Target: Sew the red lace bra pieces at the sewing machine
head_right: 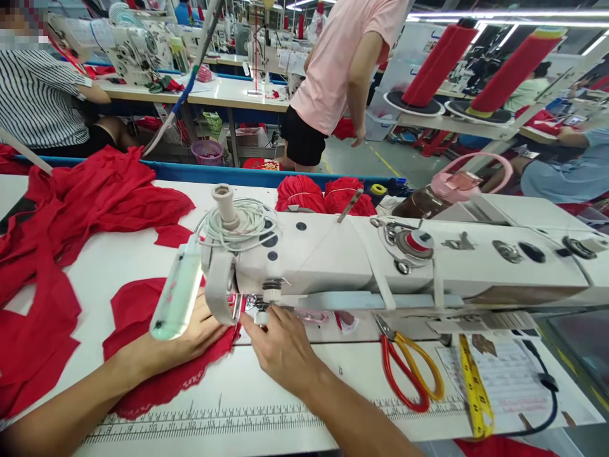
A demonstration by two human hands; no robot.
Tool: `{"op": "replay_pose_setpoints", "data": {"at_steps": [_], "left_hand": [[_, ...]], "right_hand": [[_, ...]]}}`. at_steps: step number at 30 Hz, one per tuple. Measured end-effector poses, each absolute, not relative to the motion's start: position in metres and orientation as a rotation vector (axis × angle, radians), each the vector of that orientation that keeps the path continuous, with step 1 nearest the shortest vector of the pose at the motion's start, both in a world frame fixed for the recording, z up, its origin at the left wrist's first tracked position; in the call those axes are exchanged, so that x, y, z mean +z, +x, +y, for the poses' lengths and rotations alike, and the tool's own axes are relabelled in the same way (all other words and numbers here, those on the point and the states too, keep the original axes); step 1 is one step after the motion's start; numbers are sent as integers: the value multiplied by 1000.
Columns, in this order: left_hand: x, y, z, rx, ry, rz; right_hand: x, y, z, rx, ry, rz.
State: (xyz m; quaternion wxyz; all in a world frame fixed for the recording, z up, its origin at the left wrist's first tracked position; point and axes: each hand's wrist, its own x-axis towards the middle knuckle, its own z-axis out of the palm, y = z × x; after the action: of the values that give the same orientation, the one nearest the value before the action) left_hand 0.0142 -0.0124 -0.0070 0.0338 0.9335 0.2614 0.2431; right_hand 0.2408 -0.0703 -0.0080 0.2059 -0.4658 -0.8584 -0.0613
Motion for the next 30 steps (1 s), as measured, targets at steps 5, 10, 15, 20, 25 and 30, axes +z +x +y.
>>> {"op": "replay_pose_setpoints", "data": {"at_steps": [5, 10, 15, 20, 25, 30], "left_hand": [[3, 15, -11, 661, 2820, 767], [0, 14, -13, 677, 2791, 801], [-6, 13, -13, 659, 2810, 812], [-3, 13, -13, 650, 2774, 789], [-3, 13, -14, 645, 2755, 800], [-3, 12, -15, 665, 2792, 799]], "right_hand": [[-7, 239, -70, -249, -1294, -2367], [-7, 239, -69, -232, -1316, -2341], [-11, 239, -69, -261, -1366, -2341], [-10, 238, -68, -257, -1336, -2315], [-7, 238, -67, -187, -1328, -2318], [-4, 238, -68, -164, -1309, -2342]]}}
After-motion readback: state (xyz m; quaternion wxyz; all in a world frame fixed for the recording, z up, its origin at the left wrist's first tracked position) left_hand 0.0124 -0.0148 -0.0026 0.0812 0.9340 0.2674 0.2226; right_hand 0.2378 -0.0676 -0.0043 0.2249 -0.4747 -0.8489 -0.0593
